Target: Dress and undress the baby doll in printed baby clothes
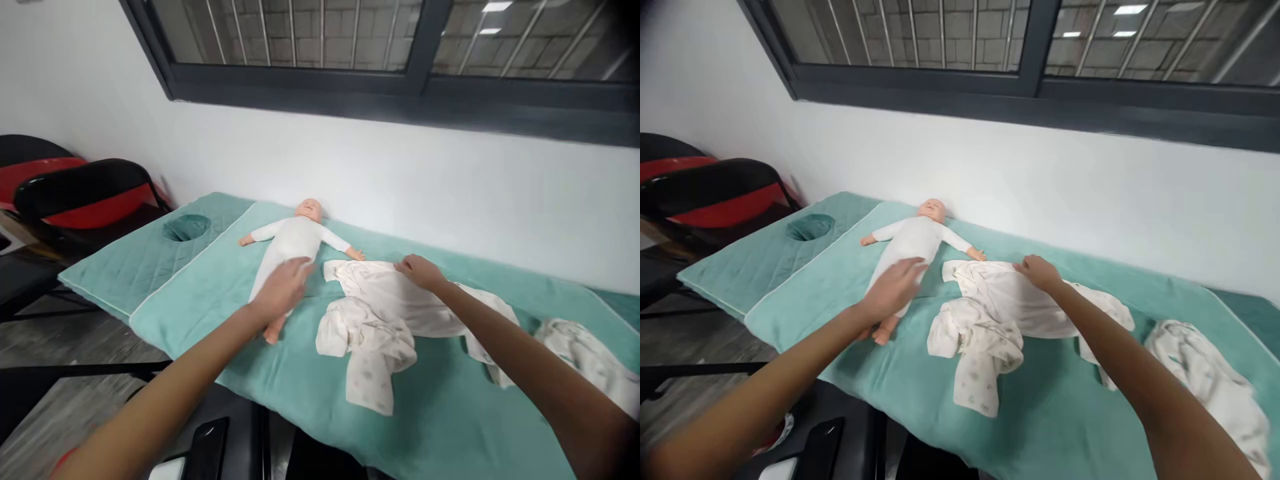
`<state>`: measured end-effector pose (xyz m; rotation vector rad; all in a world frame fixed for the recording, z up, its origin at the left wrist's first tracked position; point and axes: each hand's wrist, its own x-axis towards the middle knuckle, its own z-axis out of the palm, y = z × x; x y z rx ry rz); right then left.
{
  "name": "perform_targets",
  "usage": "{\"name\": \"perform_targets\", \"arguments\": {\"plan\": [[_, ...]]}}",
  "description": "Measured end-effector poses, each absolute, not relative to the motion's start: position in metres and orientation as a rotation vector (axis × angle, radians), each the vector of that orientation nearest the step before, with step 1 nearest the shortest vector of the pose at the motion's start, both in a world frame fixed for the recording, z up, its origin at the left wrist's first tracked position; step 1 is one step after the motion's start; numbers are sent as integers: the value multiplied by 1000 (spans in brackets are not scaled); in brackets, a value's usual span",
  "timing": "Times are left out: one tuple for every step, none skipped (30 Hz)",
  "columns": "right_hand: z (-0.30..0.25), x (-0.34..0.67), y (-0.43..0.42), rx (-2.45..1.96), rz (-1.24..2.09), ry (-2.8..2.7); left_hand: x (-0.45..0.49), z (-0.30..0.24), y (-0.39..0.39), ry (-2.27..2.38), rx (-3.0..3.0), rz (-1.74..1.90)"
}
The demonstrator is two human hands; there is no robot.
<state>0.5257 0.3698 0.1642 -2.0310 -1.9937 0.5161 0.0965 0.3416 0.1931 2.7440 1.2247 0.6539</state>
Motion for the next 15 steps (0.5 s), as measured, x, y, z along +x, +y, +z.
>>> {"name": "perform_targets", "arguments": {"plan": [[166,541,352,-2072,506,-1954,113,192,328,1040,2831,523],[169,550,336,-2095,511,-1907,131,189,317,912,2879,417],[172,554,323,-2100,527,-1862,149,185,308,849,2903,339],[176,553,312,-2087,549,-1826,168,181,302,838,2912,291],[179,547,302,-2055,569,-1807,186,178,298,851,2909,270],[184,537,294,-2011,581,-1810,204,177,295,872,2895,286],[188,524,287,-1955,591,-1822,220,177,294,898,2867,350],[194,510,280,-1885,607,-1836,233,180,293,921,2816,470],[201,497,272,-1814,631,-1850,245,185,293,938,2747,619],[209,484,265,-1744,657,-1861,255,193,292,950,2678,763],[220,473,257,-1692,677,-1863,262,202,292,951,2601,890],[231,464,249,-1639,692,-1851,268,214,292,934,2518,981],[244,458,240,-1554,724,-1827,271,226,291,899,2434,1028],[256,454,232,-1434,781,-1795,274,239,291,855,2353,1039],[268,452,225,-1319,815,-1765,275,252,290,821,2264,1055]]}}
